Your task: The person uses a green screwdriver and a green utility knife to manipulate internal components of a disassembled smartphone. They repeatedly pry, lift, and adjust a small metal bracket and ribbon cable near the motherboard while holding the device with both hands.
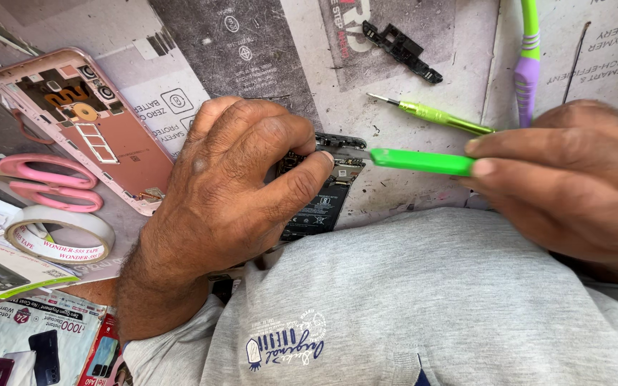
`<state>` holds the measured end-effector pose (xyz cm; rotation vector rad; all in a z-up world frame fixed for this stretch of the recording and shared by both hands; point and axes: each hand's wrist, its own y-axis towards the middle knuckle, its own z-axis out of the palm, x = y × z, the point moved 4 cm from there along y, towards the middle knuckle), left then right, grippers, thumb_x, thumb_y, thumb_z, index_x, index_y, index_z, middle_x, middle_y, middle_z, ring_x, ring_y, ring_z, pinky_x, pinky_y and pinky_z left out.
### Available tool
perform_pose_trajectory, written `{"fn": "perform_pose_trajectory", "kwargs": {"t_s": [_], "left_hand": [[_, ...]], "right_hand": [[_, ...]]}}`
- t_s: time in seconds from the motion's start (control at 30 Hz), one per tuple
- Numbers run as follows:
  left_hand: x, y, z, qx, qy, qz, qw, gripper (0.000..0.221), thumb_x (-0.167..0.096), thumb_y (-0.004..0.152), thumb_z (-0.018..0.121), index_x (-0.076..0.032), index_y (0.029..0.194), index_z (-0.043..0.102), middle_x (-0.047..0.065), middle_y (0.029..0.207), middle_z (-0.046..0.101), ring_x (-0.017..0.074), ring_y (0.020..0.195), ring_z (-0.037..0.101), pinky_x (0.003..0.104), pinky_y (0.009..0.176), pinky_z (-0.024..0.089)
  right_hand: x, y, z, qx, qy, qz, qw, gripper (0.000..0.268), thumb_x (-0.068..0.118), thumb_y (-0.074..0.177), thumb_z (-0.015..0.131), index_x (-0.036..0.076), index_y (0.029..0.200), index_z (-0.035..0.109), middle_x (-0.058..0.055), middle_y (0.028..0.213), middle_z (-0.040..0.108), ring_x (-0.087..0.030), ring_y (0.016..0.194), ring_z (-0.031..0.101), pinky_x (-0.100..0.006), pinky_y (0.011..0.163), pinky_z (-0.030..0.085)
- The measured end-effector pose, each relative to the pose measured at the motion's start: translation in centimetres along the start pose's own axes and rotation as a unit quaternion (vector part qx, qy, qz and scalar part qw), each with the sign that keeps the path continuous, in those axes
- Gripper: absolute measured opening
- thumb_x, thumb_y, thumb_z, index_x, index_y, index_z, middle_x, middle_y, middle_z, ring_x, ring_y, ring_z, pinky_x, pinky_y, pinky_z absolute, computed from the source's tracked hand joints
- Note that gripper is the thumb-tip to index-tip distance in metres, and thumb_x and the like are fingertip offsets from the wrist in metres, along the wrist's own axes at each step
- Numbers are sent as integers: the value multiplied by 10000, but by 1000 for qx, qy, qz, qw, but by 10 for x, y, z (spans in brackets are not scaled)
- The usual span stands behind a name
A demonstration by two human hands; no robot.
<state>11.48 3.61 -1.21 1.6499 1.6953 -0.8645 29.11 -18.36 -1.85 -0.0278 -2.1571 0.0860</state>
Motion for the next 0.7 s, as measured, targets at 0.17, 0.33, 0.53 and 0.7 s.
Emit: {"fn": "perform_pose_trajectory", "kwargs": {"t_s": [0.17,0.33,0.53,0.7], "left_hand": [[0,0,0,1,3,3,1000,189,-80,842,752,-57,1027,721,79,1025,632,257,1019,653,447,913,463],[1,-4,0,-7,9,3,1000,164,-91,859,754,-78,1020,729,72,1033,643,250,1022,642,446,915,450],[2,-7,1,-9,4,13,1000,168,-73,865,754,-74,1031,727,77,1047,642,243,1012,643,449,924,444],[0,-8,1,-15,14,17,1000,149,-61,893,752,-70,1038,722,66,1051,632,234,1020,640,443,933,446]], "right_hand": [[-19,-20,-3,4,56,124,991,284,19,879,765,44,1137,650,-129,883,742,-123,681,676,-278,575,543],[-22,5,-6,24,58,78,995,334,84,857,775,2,1148,634,-125,781,707,-156,669,687,-295,580,539],[-36,23,-12,87,30,121,988,263,-3,859,732,38,1108,656,-166,886,694,-206,747,711,-338,685,593],[-35,14,-23,41,44,148,987,292,-103,896,700,2,1142,583,-199,1113,640,-244,960,695,-366,890,619]]}}
